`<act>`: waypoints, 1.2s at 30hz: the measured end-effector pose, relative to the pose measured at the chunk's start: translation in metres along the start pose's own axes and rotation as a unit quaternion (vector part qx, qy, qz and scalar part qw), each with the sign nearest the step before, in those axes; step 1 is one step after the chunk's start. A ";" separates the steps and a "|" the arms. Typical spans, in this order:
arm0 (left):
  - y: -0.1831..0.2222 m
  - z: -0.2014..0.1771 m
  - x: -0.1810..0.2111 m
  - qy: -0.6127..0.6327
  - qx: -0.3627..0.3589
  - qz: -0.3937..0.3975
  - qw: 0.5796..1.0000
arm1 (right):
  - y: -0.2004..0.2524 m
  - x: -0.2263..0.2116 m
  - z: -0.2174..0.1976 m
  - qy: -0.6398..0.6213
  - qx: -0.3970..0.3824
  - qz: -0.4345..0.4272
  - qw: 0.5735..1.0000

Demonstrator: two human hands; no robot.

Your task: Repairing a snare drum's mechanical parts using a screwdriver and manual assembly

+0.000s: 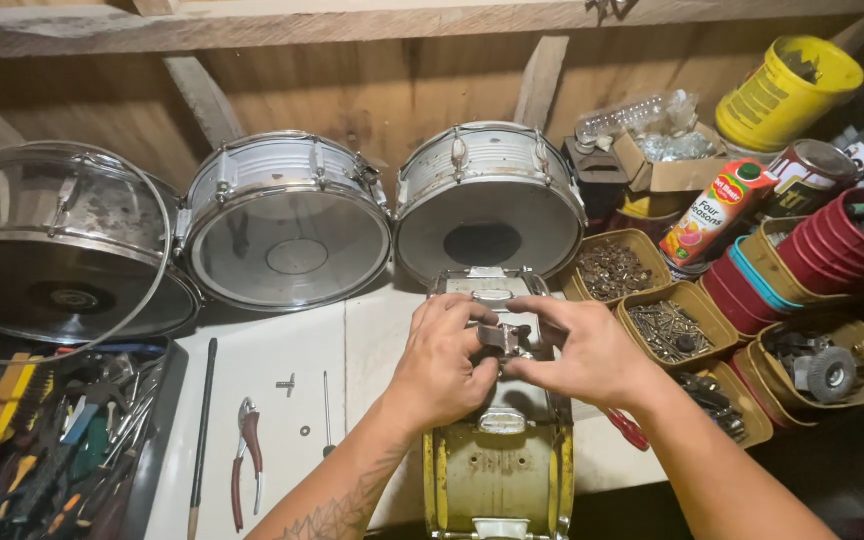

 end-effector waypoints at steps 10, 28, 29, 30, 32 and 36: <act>0.000 -0.003 0.003 -0.012 0.006 0.005 1.000 | -0.001 0.026 0.004 -0.013 0.006 0.016 1.000; -0.010 -0.019 0.026 -0.026 -0.034 0.050 0.998 | 0.023 0.010 -0.005 -0.063 0.085 -0.129 0.986; -0.010 -0.018 0.027 -0.019 -0.036 0.050 0.998 | 0.024 0.008 -0.004 -0.043 0.085 -0.139 0.986; -0.010 -0.018 0.028 -0.013 -0.037 0.050 0.998 | 0.026 0.005 -0.002 -0.024 0.086 -0.149 0.985; -0.008 -0.015 0.028 -0.013 -0.049 0.043 0.998 | 0.029 0.007 0.000 -0.020 0.072 -0.133 0.988; -0.010 -0.017 0.030 -0.010 -0.060 0.032 0.998 | 0.035 0.015 -0.007 -0.124 0.028 -0.044 0.991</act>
Point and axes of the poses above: each hand's wrist, its own y-axis away from the middle knuckle, its own z-axis out of the palm, x = y × z, the point moved 8 cm from there along -y, towards the middle knuckle, and after that the axes turned 13 degrees about -x, right-handed, at the moved point
